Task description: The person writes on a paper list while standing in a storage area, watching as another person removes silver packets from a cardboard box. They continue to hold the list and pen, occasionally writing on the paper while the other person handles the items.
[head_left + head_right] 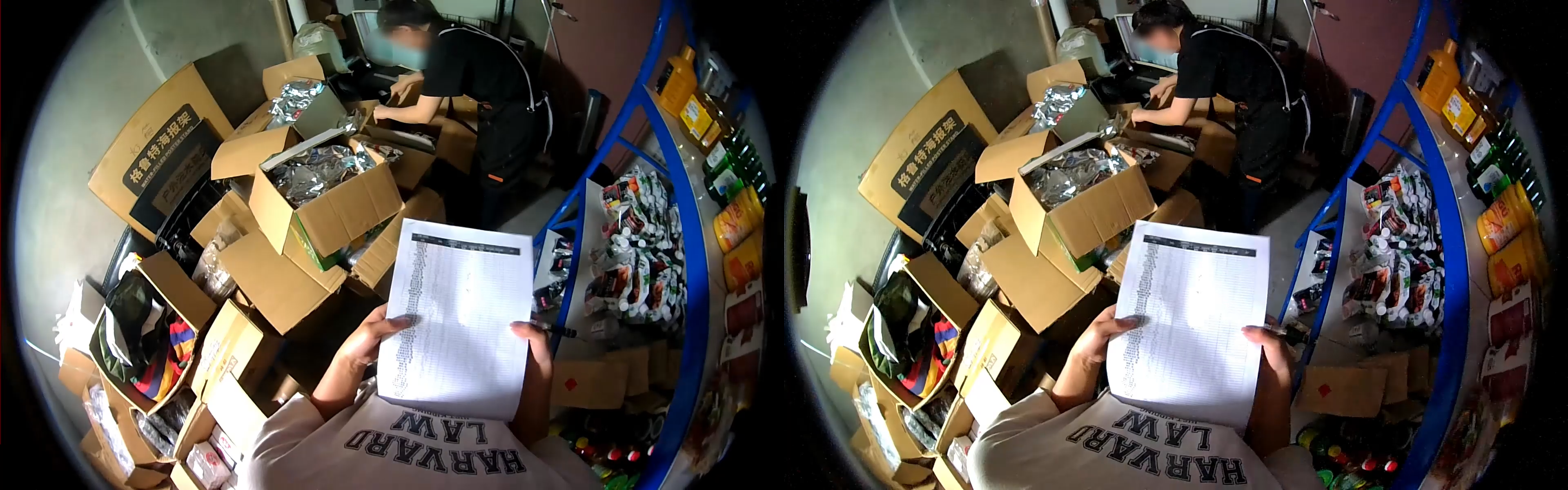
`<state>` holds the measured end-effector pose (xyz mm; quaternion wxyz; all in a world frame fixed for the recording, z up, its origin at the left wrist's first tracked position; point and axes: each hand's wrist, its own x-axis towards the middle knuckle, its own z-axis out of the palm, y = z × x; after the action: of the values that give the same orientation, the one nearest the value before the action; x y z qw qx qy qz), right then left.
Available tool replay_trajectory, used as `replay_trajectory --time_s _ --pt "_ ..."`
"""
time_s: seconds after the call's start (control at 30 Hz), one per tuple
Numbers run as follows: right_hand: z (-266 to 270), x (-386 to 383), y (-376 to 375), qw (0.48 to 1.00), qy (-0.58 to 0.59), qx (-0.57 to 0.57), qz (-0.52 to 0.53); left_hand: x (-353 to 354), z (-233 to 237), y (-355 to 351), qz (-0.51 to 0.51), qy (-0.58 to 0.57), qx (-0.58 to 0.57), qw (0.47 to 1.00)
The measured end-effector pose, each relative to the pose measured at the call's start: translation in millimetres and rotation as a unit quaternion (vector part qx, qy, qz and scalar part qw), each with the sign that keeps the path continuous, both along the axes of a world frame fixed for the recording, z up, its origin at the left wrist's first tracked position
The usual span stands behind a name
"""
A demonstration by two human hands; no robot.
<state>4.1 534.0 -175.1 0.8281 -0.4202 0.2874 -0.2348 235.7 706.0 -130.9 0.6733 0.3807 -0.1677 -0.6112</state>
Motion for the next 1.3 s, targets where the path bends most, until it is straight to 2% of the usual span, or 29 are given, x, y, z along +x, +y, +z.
replay_trajectory --time_s 0.03,0.07,0.1,0.13,0.2,0.23,0.3,0.33,0.37,0.47,0.53,0.63,0.7,0.73,0.77,0.8,0.83,0.87,0.9,0.93,1.0,1.03,1.07,1.1,1.13,1.17,1.2,1.27,1.3 --pt "-6 -16 -6 0.983 0.131 -0.124 0.021 0 10 6 -0.029 -0.038 0.000 0.999" --pt "-29 -24 -26 0.951 -0.083 -0.225 0.194 9 8 10 -0.115 -0.128 -0.135 0.976" --pt "-67 -25 -54 0.836 -0.289 -0.308 0.351 21 5 12 -0.197 -0.214 -0.267 0.919" --pt "-31 -16 -38 0.816 -0.337 -0.295 0.365 28 4 12 -0.274 -0.291 -0.389 0.830" --pt "43 3 -7 0.768 -0.428 -0.261 0.399 27 22 5 -0.373 -0.277 -0.435 0.772" --pt "47 -4 -6 0.791 -0.400 -0.241 0.395 26 25 6 -0.372 -0.265 -0.401 0.794" --pt "28 -19 -2 0.881 -0.306 -0.195 0.304 23 25 1 -0.359 -0.230 -0.357 0.831" --pt "24 -24 2 0.916 -0.259 -0.165 0.257 21 30 2 -0.331 -0.305 -0.283 0.847" --pt "23 -26 4 0.949 -0.145 -0.179 0.215 15 44 3 -0.313 -0.353 -0.237 0.850" --pt "23 -22 13 0.970 0.027 -0.233 0.063 12 17 8 -0.260 -0.327 -0.109 0.902" --pt "18 -22 17 0.957 0.084 -0.274 -0.043 2 5 11 -0.187 -0.154 -0.091 0.966" --pt "12 -18 19 0.931 0.125 -0.341 -0.034 -8 3 10 -0.125 -0.015 -0.026 0.992" --pt "2 -17 25 0.971 0.029 -0.237 -0.024 -13 1 14 -0.110 0.064 -0.014 0.992" --pt "-4 -16 31 0.992 -0.080 -0.101 -0.017 -15 0 15 -0.129 0.070 -0.128 0.981" --pt "-7 -12 28 0.961 -0.232 -0.121 0.095 -18 -2 16 -0.149 0.088 -0.240 0.955" --pt "-7 -3 21 0.894 -0.375 -0.138 0.203 -29 -2 10 -0.127 0.088 -0.440 0.885" --pt "-4 8 14 0.794 -0.505 -0.149 0.304 -22 -19 -3 -0.213 0.044 -0.519 0.827" --pt "-1 15 8 0.665 -0.616 -0.154 0.393 -22 -19 -3 -0.237 0.047 -0.515 0.822" --pt "3 15 6 0.658 -0.612 -0.192 0.395 -26 -16 -6 -0.225 0.063 -0.531 0.815" --pt "5 12 14 0.705 -0.608 -0.142 0.337 -30 -13 -9 -0.213 0.079 -0.547 0.806" --pt "16 8 38 0.780 -0.586 -0.042 0.216 -28 -36 0 -0.179 0.112 -0.457 0.864" --pt "33 4 47 0.833 -0.532 0.047 0.143 -28 -12 15 -0.125 0.069 -0.343 0.928" --pt "46 9 56 0.848 -0.515 0.111 0.056 -31 -4 16 -0.094 0.155 -0.221 0.958" --pt "35 9 50 0.885 -0.455 0.098 0.006 -34 4 17 -0.038 0.247 -0.101 0.963" --pt "26 11 42 0.916 -0.391 0.084 -0.043 -37 20 10 -0.011 0.260 -0.116 0.958" --pt "21 12 34 0.916 -0.357 0.185 0.003 -20 -12 13 -0.080 0.373 -0.061 0.922" --pt "17 9 36 0.933 -0.302 0.194 -0.023 -21 -16 15 -0.055 0.374 -0.040 0.925" --pt "20 10 40 0.929 -0.305 0.208 -0.027 -17 -30 19 -0.050 0.369 -0.024 0.928" --pt "2 5 38 0.917 -0.355 0.180 0.005 -14 -40 22 -0.077 0.335 -0.060 0.937"
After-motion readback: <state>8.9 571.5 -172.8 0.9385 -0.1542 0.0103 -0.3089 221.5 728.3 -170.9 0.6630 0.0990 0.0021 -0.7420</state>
